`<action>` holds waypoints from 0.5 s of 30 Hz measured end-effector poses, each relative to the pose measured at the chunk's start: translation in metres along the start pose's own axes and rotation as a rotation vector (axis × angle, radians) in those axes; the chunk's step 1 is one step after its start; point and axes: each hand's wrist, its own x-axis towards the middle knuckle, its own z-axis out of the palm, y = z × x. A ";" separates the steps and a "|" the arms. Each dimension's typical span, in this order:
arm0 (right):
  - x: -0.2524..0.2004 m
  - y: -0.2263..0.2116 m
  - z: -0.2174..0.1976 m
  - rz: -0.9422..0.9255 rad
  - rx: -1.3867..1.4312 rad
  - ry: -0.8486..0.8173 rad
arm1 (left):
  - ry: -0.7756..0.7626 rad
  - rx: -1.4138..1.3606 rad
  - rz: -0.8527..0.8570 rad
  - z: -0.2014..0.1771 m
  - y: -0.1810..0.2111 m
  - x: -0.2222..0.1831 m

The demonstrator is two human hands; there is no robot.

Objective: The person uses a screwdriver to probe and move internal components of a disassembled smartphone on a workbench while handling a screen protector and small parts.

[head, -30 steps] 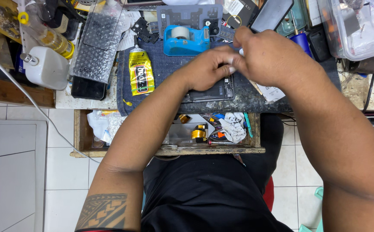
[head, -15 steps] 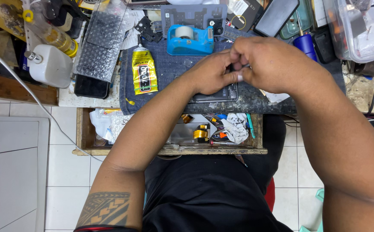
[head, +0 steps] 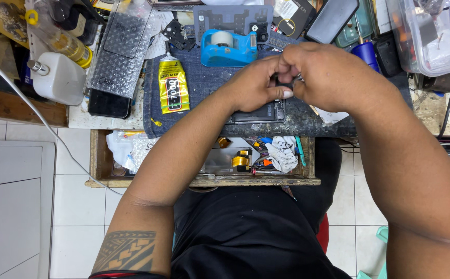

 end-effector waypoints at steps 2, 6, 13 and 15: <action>-0.002 0.001 0.000 0.129 -0.083 -0.066 | -0.002 0.010 -0.044 0.000 -0.003 0.000; -0.003 0.002 0.002 0.099 -0.166 -0.018 | 0.016 0.179 -0.040 -0.003 -0.004 -0.001; -0.003 -0.007 -0.005 0.305 -0.208 -0.162 | -0.016 0.307 -0.146 -0.001 0.009 0.003; -0.003 -0.004 -0.005 0.228 -0.157 -0.118 | -0.012 0.299 -0.140 0.001 0.011 0.004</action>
